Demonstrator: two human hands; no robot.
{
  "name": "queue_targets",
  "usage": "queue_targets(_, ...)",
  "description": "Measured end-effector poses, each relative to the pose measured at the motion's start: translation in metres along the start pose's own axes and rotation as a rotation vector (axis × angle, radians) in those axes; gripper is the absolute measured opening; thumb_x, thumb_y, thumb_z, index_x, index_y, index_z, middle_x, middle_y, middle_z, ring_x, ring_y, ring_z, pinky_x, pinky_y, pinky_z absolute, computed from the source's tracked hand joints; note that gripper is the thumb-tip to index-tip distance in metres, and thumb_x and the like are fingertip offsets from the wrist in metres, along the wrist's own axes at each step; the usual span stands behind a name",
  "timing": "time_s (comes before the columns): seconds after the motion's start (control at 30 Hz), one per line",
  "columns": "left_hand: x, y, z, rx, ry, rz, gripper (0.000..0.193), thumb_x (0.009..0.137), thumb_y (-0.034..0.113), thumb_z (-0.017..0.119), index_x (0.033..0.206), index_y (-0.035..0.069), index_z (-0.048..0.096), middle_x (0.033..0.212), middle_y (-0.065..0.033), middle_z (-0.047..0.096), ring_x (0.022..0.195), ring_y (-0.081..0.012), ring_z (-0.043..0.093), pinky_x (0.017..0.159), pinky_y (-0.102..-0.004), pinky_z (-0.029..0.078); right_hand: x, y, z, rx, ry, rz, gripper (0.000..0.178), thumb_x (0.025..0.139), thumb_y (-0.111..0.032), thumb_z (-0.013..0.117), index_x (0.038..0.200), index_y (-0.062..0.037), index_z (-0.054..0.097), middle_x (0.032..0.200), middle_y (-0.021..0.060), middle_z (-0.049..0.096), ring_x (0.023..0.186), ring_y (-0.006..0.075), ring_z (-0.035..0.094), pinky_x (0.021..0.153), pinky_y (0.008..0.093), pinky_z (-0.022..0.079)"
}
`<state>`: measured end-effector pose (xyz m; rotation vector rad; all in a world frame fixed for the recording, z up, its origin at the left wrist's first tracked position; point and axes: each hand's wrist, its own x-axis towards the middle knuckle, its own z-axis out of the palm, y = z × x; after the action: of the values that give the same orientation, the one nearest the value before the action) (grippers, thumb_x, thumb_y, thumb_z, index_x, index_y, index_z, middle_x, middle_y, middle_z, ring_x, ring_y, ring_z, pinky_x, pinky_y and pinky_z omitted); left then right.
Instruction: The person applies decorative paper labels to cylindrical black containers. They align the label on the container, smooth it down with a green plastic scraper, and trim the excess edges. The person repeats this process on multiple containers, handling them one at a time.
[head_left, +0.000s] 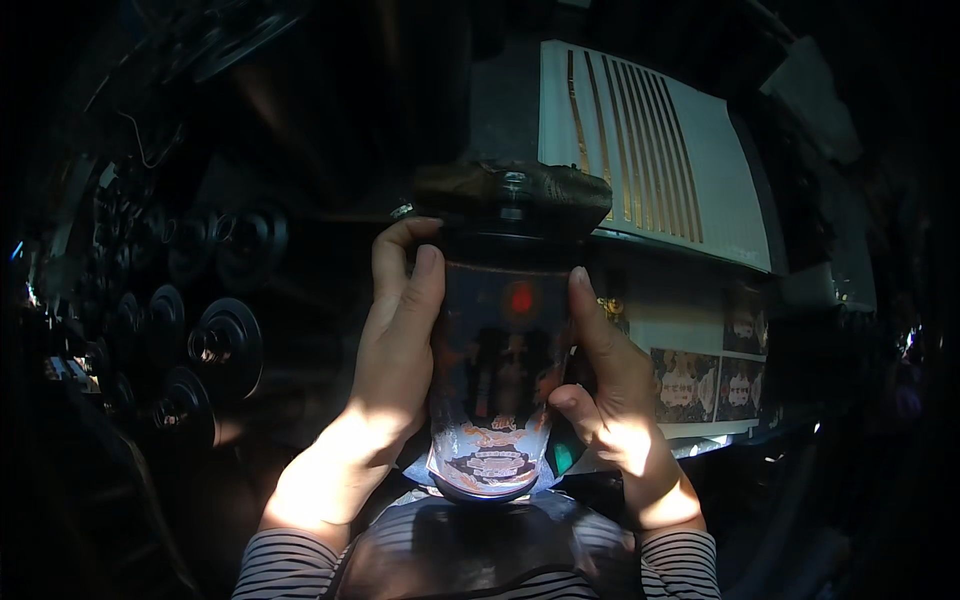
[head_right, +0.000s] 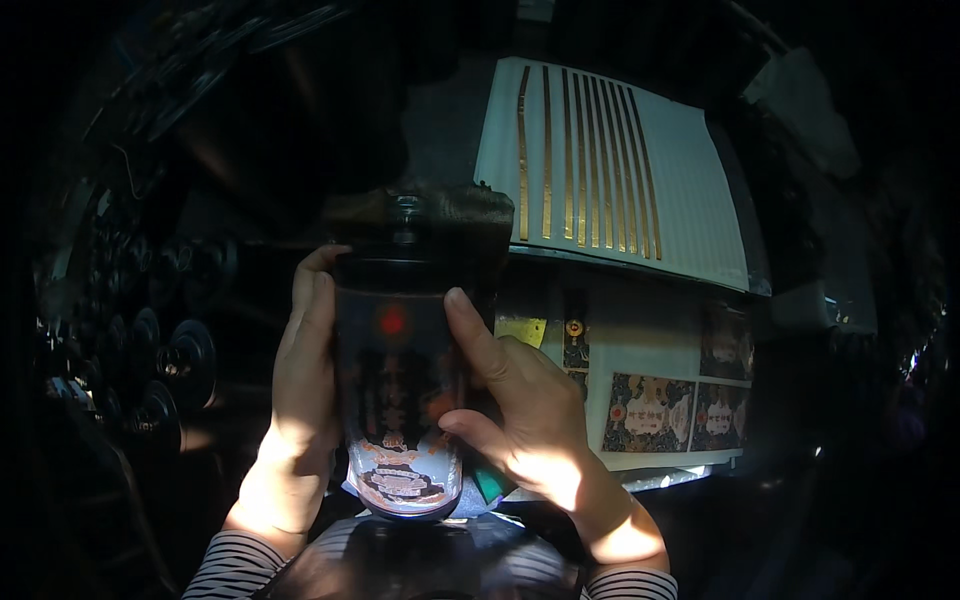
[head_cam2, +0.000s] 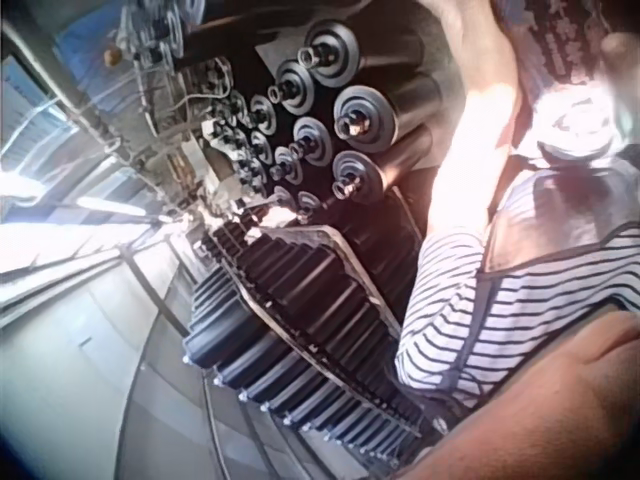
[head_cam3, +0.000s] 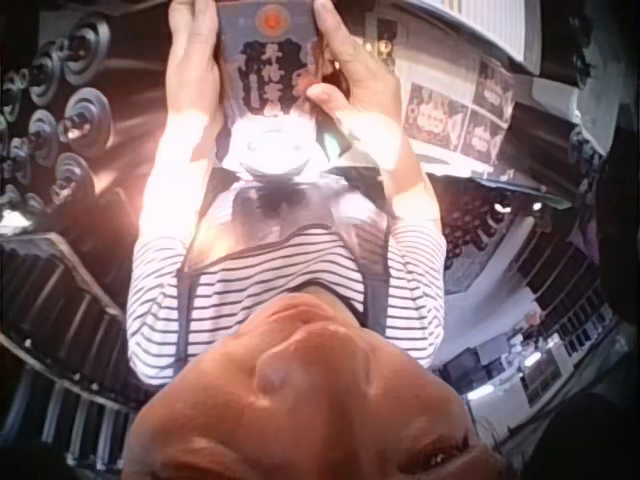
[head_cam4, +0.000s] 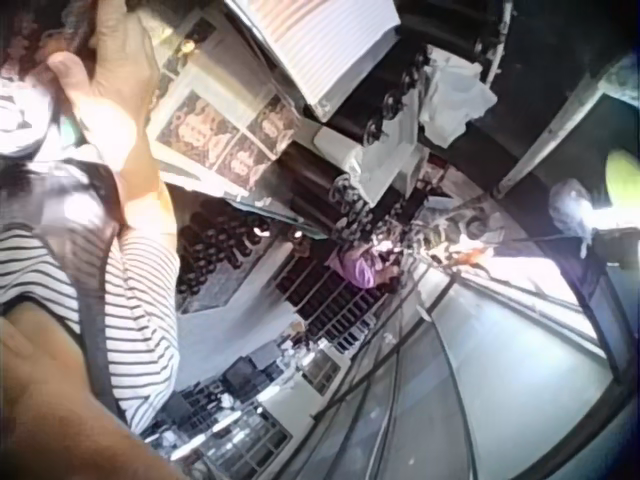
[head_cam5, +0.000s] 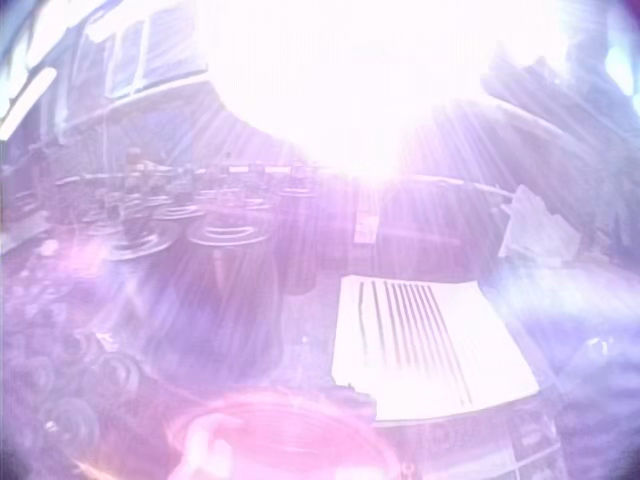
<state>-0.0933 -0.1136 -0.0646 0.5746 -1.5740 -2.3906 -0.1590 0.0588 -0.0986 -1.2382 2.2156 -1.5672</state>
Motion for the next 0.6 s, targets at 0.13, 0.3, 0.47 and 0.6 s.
queue_targets(0.13,0.004,-0.001,0.002,-0.147,0.041,0.004,0.047,0.094,0.042,0.038,0.129,0.011,0.029,0.109,-0.0132,0.053,0.101,-0.0193,0.056,0.085,-0.0274,0.047,0.001,-0.003,-0.003,-0.003,0.01,0.027,0.081,0.077,-0.054,0.058,0.141,-0.0139,0.029,0.071,0.0074,0.053,0.064,0.0202,0.054,0.062,0.0321,0.046)
queue_targets(0.3,0.001,0.009,0.006,0.02,-0.038,-0.068,0.062,0.089,0.051,0.046,0.129,0.011,0.02,0.109,-0.0145,0.049,0.1,-0.0175,0.052,0.09,-0.0283,0.04,0.007,-0.001,-0.002,-0.096,-0.004,-0.056,0.079,0.077,-0.053,0.057,0.141,-0.0176,0.029,0.075,0.0076,0.055,0.063,0.0201,0.054,0.062,0.0314,0.047)
queue_targets(0.47,0.007,-0.002,0.001,0.014,0.036,0.027,0.056,0.091,0.051,0.041,0.127,0.011,0.028,0.112,-0.0127,0.048,0.102,-0.0179,0.052,0.085,-0.0274,0.044,0.008,-0.001,-0.002,0.093,-0.032,0.083,0.082,0.075,-0.055,0.058,0.142,-0.0198,0.027,0.076,0.0072,0.056,0.062,0.0171,0.053,0.062,0.0287,0.046)
queue_targets(0.6,-0.008,-0.017,-0.012,0.181,-0.146,0.465,0.06,0.09,0.043,0.048,0.136,0.011,0.025,0.128,-0.0145,0.036,0.116,-0.0222,0.045,0.093,-0.0341,0.043,-0.004,-0.002,-0.011,0.143,-0.091,0.106,0.091,0.068,-0.055,0.065,0.143,-0.0216,0.025,0.075,0.008,0.055,0.064,0.0192,0.053,0.064,0.0296,0.046)
